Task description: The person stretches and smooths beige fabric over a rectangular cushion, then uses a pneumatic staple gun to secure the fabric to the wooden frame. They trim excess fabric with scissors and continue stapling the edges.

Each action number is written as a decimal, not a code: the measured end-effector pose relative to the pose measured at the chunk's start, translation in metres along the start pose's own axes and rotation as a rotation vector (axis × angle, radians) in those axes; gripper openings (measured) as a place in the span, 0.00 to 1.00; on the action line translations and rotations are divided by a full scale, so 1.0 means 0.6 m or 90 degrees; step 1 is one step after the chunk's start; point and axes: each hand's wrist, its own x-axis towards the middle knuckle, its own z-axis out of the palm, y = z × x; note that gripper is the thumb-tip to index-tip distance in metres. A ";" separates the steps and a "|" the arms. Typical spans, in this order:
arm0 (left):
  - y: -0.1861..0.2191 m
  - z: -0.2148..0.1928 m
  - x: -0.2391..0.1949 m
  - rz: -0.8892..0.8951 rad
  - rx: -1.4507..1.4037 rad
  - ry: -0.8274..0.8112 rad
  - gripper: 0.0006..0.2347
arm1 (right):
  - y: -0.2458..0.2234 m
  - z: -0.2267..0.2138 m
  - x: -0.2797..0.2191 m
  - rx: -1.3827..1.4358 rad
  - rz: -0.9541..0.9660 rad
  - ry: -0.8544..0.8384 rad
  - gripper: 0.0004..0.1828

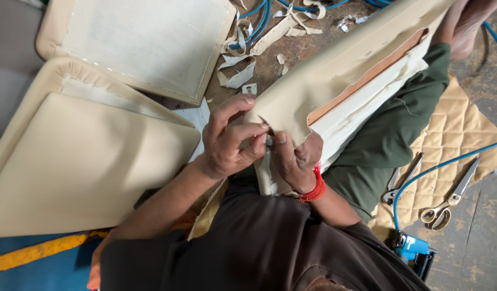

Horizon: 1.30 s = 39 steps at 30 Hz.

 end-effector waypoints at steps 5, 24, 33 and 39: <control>-0.011 -0.004 0.020 -0.445 -0.683 -0.091 0.27 | -0.008 0.010 -0.002 0.023 -0.061 0.032 0.06; -0.133 0.140 0.123 -0.568 -0.483 -0.472 0.27 | 0.011 -0.013 -0.022 -0.079 -0.166 -0.005 0.07; -0.028 0.000 0.106 -0.159 -0.101 -0.340 0.22 | 0.024 -0.001 -0.020 -0.026 -0.075 -0.011 0.06; 0.005 -0.059 0.019 0.155 0.136 -0.224 0.18 | 0.018 0.014 -0.011 -0.111 -0.202 0.030 0.06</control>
